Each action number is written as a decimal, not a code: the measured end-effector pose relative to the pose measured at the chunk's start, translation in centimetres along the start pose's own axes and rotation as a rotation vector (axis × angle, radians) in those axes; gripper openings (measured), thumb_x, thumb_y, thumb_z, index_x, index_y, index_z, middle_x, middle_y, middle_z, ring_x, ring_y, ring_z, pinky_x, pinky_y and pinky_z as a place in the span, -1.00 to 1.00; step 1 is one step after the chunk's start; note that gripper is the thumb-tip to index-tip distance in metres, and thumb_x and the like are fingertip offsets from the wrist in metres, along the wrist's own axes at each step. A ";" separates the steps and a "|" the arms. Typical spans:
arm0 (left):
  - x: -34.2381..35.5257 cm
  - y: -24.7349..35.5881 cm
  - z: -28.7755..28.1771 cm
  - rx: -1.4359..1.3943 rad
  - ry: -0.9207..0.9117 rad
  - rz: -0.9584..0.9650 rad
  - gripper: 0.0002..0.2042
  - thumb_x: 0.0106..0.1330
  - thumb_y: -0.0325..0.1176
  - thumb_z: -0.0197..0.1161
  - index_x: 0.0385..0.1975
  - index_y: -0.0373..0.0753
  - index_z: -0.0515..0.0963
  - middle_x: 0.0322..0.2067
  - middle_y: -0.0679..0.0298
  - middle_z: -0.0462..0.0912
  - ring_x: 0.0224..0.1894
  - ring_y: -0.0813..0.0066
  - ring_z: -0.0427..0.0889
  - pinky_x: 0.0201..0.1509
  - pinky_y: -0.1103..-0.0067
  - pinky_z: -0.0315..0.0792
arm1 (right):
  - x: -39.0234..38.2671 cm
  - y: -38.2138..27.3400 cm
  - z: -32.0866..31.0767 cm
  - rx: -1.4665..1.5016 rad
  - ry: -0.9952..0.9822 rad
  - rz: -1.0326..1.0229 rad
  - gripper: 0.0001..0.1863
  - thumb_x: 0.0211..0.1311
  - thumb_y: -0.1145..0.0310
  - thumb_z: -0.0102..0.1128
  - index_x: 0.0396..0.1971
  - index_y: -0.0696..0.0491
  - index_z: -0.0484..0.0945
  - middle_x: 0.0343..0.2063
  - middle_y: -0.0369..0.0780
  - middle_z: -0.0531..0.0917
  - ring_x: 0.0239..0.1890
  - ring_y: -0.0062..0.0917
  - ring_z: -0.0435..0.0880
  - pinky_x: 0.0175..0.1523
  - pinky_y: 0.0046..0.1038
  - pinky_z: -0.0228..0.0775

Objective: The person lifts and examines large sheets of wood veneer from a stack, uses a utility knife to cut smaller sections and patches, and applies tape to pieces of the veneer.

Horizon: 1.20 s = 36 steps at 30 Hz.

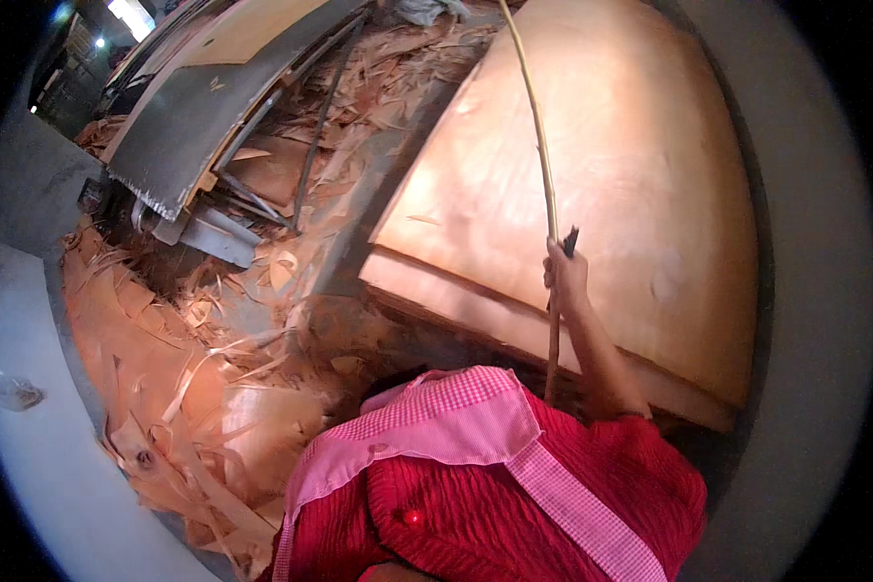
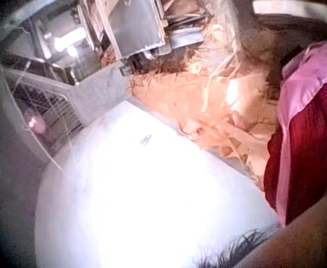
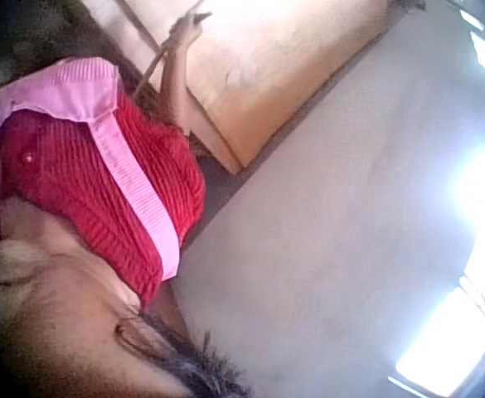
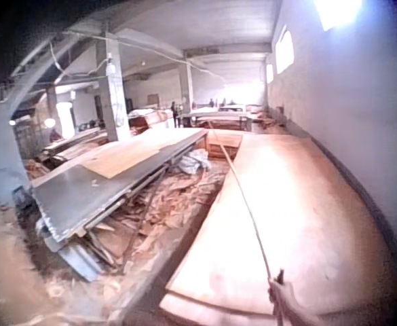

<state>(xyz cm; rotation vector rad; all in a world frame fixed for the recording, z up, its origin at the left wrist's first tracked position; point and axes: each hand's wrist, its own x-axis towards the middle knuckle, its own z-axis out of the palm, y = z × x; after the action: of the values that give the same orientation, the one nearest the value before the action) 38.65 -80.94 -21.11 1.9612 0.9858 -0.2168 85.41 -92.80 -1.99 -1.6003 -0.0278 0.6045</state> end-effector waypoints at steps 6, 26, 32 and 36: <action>0.7 -9.2 -14.4 0.098 0.203 -0.017 -0.74 0.12 -0.25 0.06 -0.26 -0.26 0.46 -0.33 0.09 0.53 -0.25 0.24 0.50 -0.20 0.44 0.35 | 3.8 -0.4 20.2 0.185 -0.248 0.094 -0.80 0.07 0.25 0.10 -0.44 0.06 0.40 -0.75 -0.36 0.34 -0.81 -0.71 0.23 -0.72 -0.67 0.05; 15.9 -16.4 -45.8 0.020 0.622 0.096 -0.79 0.09 -0.28 0.08 -0.38 -0.27 0.50 -0.38 0.11 0.53 -0.32 0.16 0.51 -0.23 0.41 0.39 | 16.1 -4.2 54.6 -0.042 -0.228 0.141 -0.71 0.10 0.14 0.05 -0.52 0.09 0.42 -0.73 -0.27 0.39 -0.78 -0.56 0.29 -0.68 -0.49 0.15; 32.4 -11.5 -55.6 -0.219 0.600 0.381 -0.79 0.02 -0.41 0.16 -0.33 -0.30 0.50 -0.38 0.11 0.53 -0.32 0.24 0.53 -0.22 0.48 0.40 | 22.2 -5.9 58.6 -0.068 -0.251 0.249 -0.72 0.14 0.14 0.01 -0.40 0.09 0.40 -0.67 -0.26 0.38 -0.71 -0.57 0.32 -0.61 -0.50 0.18; 44.0 -6.3 -61.3 -0.140 0.457 0.459 -0.79 0.05 -0.38 0.13 -0.33 -0.31 0.50 -0.32 0.11 0.54 -0.23 0.25 0.51 -0.16 0.46 0.38 | 26.3 -6.3 60.3 -0.078 -0.249 0.265 -0.73 0.15 0.15 0.00 -0.37 0.07 0.37 -0.68 -0.29 0.37 -0.73 -0.59 0.30 -0.63 -0.49 0.17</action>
<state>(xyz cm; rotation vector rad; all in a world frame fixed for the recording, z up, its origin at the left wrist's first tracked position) 49.93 -6.63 -11.71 2.0858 0.7689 0.5639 86.33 -26.81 -5.44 -1.6076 -0.0248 1.0170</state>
